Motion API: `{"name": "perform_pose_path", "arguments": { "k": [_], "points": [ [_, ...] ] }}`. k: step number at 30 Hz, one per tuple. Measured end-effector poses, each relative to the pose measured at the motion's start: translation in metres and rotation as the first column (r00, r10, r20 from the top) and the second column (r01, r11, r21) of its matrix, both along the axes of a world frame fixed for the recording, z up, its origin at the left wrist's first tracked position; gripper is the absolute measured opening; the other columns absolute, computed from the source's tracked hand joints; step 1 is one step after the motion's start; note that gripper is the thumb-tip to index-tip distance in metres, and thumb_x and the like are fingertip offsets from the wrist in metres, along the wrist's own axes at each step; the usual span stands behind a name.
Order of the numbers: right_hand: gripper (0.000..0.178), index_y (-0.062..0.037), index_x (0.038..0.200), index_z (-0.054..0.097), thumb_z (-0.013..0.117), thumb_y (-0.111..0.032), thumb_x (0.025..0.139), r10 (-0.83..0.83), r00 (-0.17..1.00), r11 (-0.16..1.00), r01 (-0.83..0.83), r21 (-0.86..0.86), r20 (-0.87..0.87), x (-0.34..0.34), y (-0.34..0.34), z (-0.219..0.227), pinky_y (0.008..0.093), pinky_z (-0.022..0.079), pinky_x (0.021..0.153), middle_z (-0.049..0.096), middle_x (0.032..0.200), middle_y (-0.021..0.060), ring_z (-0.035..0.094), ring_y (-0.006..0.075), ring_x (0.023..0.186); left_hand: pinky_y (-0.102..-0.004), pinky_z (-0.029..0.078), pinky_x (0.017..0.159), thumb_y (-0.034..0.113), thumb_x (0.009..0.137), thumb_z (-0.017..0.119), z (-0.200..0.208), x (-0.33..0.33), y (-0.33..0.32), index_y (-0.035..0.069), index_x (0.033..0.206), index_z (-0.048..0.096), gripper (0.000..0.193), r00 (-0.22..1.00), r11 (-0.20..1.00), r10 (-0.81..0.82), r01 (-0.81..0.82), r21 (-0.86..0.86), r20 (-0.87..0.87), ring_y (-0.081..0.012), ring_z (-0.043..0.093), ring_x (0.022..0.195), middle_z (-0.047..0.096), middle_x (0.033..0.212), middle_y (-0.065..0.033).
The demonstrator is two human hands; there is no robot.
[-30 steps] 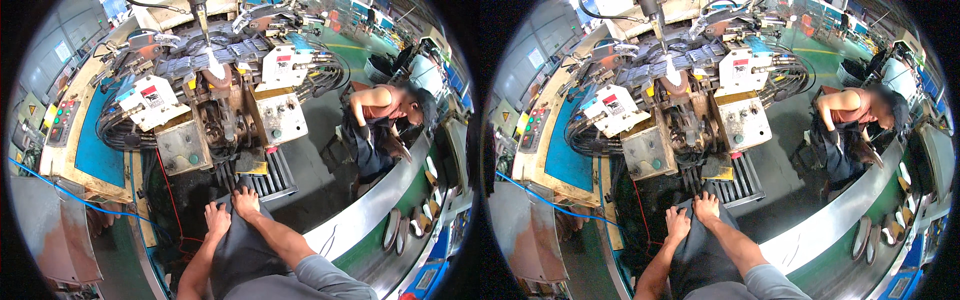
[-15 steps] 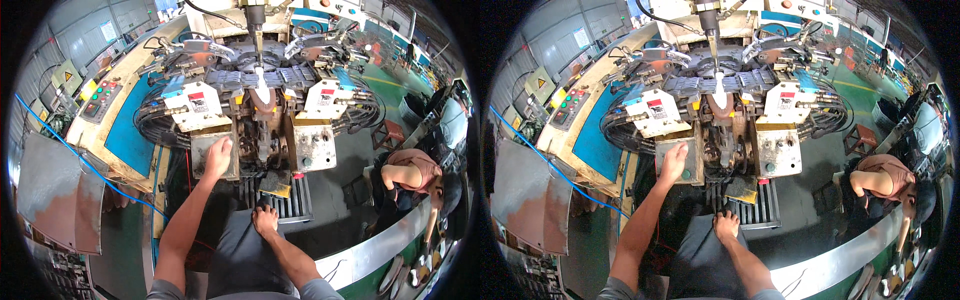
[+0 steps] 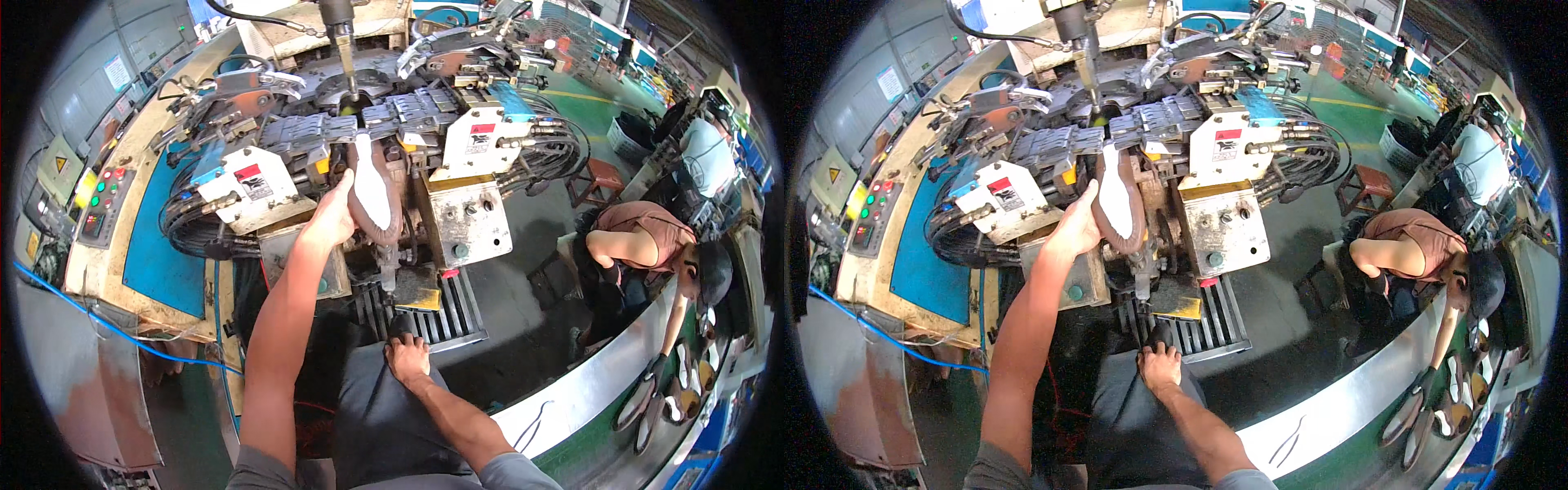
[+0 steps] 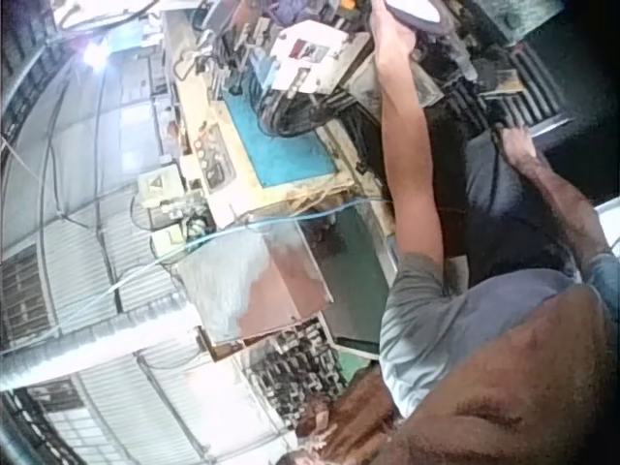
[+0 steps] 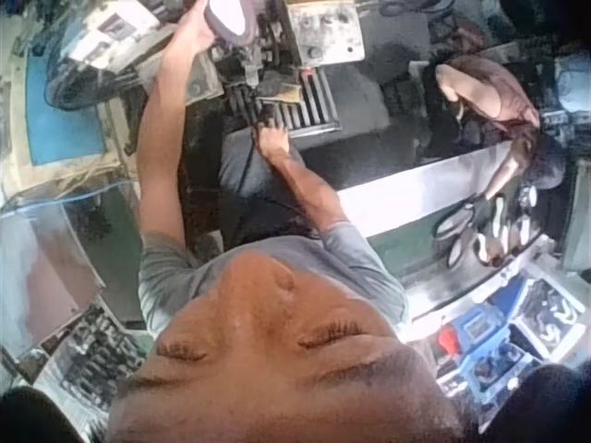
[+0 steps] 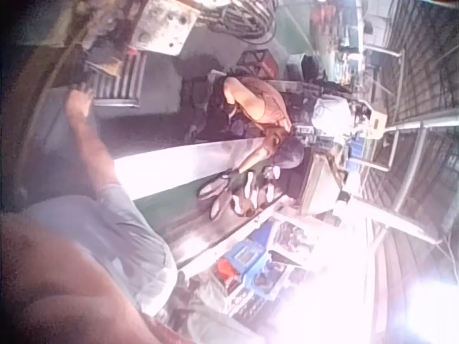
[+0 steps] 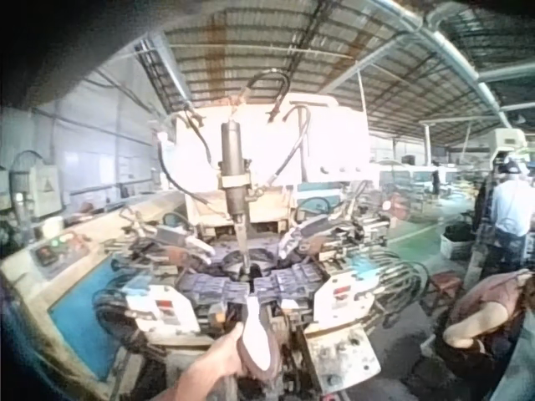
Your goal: Operate a toe-lasting machine to pull the upper over the last and secure the sole.
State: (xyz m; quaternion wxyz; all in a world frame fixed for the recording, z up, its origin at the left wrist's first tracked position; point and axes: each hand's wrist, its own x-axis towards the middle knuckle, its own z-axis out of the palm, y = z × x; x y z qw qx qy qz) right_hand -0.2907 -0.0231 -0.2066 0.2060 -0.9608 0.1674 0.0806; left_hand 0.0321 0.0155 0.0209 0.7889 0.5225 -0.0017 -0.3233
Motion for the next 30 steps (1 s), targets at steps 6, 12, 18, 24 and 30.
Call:
{"name": "perform_pose_path", "arguments": {
  "k": [6,12,18,24,30],
  "points": [
    [0.041,-0.0138,0.124,0.074,0.054,-0.046,0.108,-0.014,0.998,1.0,0.013,0.017,0.059,0.0,0.0,-0.005,0.0573,0.047,0.107,0.066,0.136,0.0156,0.059,0.0441,0.124,-0.052,0.062,0.098,0.034,0.111,0.064,-0.01,-0.006,-0.029,0.01,0.137,0.065,0.036,0.994,0.996,0.028,-0.037,-0.084,-0.103,-0.03,0.073,0.109,0.073,0.127,-0.0126],
    [0.036,-0.0096,0.125,0.078,0.069,-0.036,0.103,-0.19,0.934,0.935,0.078,0.346,0.303,-0.012,-0.018,0.012,0.0524,0.054,0.103,0.072,0.131,0.0188,0.067,0.0423,0.119,-0.0483,0.058,0.105,0.027,0.112,0.062,0.019,-0.095,0.033,0.008,0.164,0.039,0.06,0.981,0.987,-0.011,0.041,-0.153,0.194,-0.0264,0.063,0.129,0.061,0.145,-0.0121],
    [0.062,-0.001,0.163,0.047,0.057,-0.039,0.115,-0.422,0.834,0.394,-0.183,0.901,0.354,0.007,-0.036,0.14,0.0387,0.039,0.124,0.054,0.163,0.0172,0.052,0.0261,0.147,-0.0366,0.051,0.11,0.017,0.109,0.066,0.022,-0.234,0.115,0.004,0.167,0.034,0.067,0.936,0.991,0.084,-0.041,-0.131,0.343,-0.02,0.062,0.129,0.058,0.149,-0.0084],
    [0.068,-0.0068,0.169,0.037,0.059,-0.041,0.115,-0.351,0.923,0.062,-0.148,0.987,0.16,-0.013,0.055,0.217,0.0366,0.038,0.123,0.049,0.165,0.0118,0.047,0.0217,0.147,-0.0394,0.024,0.131,0.015,0.109,0.064,-0.007,-0.339,0.177,0.003,0.174,0.018,0.081,0.925,0.995,0.084,-0.057,-0.084,0.369,-0.0237,0.03,0.161,0.033,0.174,-0.0129],
    [0.066,-0.0009,0.166,0.041,0.06,-0.037,0.115,-0.035,0.996,0.058,-0.079,0.995,0.081,-0.052,0.147,0.171,0.0353,0.045,0.116,0.057,0.158,0.0145,0.056,0.0205,0.138,-0.0415,0.024,0.132,0.013,0.104,0.062,-0.085,-0.443,0.274,0.013,0.178,0.012,0.089,0.92,0.891,0.386,-0.354,-0.284,0.064,-0.0248,0.031,0.161,0.029,0.177,-0.0123]
  ]
}}
